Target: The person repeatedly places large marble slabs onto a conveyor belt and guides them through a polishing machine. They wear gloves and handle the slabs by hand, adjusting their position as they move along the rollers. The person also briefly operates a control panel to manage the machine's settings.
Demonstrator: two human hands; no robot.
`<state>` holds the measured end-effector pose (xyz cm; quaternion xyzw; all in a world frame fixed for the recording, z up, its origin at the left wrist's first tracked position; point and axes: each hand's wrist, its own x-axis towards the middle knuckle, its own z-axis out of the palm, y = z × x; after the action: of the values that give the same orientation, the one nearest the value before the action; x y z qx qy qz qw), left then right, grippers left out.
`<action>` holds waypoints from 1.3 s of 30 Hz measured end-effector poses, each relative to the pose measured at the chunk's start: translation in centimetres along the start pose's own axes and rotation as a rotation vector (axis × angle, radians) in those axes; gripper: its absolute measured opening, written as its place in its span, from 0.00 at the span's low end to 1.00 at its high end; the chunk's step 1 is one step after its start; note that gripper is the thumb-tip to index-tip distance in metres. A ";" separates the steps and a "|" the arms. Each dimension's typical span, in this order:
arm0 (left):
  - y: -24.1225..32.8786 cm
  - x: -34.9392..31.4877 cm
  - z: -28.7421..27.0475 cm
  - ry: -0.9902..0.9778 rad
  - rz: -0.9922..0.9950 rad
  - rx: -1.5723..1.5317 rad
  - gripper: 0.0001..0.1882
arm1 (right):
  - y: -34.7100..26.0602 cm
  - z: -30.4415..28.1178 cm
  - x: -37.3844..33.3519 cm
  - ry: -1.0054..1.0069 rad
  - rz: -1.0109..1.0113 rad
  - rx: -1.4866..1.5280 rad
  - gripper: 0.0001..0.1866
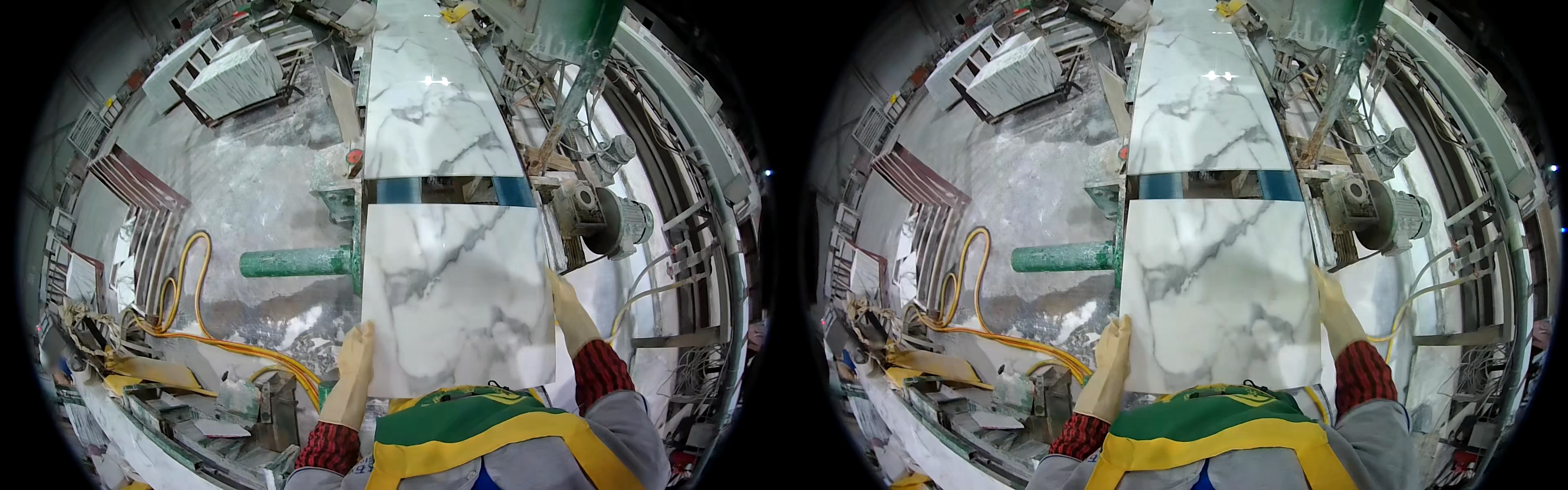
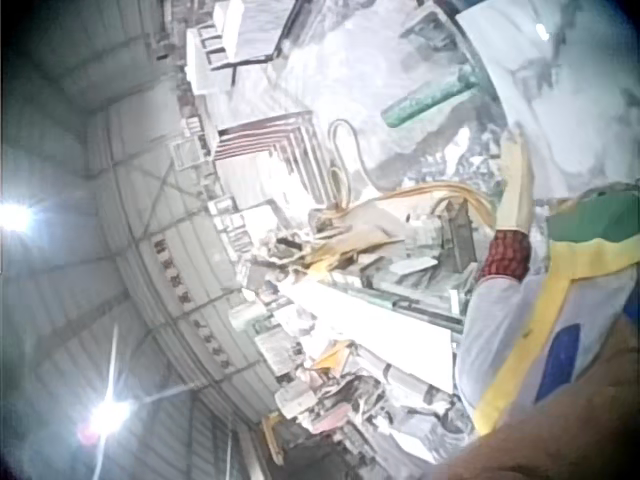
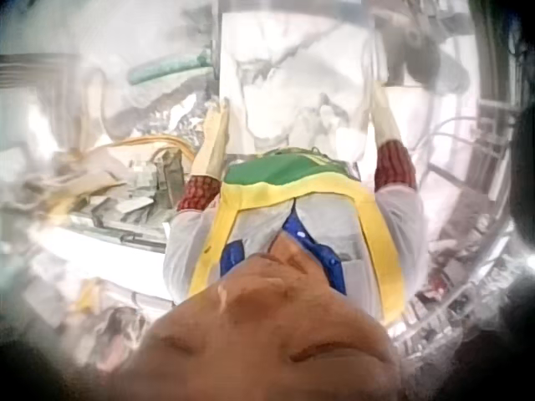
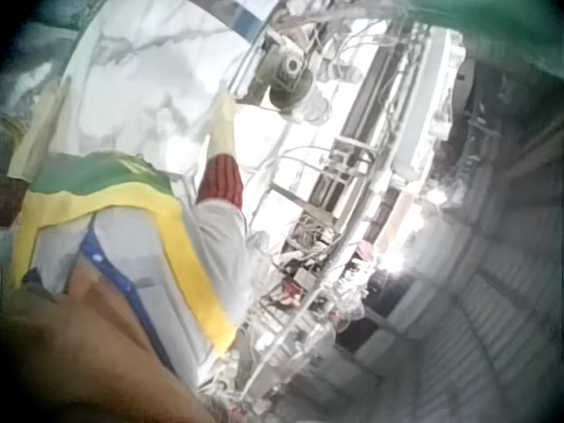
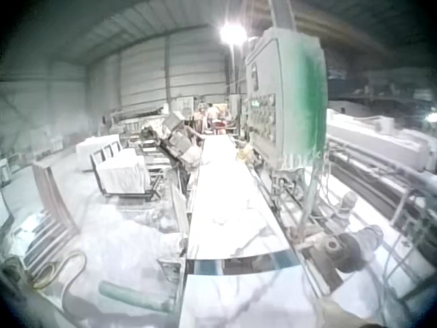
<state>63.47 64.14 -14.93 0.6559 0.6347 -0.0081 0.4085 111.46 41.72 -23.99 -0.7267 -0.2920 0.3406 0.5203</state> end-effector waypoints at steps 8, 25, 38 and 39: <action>-0.1 5.7 1.3 0.080 0.032 -0.120 0.33 | -3.1 4.1 -9.4 0.124 0.588 0.268 0.35; 2.3 9.4 1.5 0.112 -0.038 -0.171 0.34 | -0.6 3.1 -3.2 0.178 0.491 0.051 0.45; 0.1 11.6 3.3 0.195 -0.023 -0.399 0.35 | -2.0 3.0 -1.6 0.106 0.537 -0.259 0.57; 0.8 11.3 3.1 0.195 -0.022 -0.374 0.35 | -1.2 2.8 -1.5 0.112 0.540 -0.243 0.57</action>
<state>67.93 71.92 -22.59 0.5593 0.6688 0.1689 0.4598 108.23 42.49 -23.22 -0.8525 -0.0978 0.3885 0.3357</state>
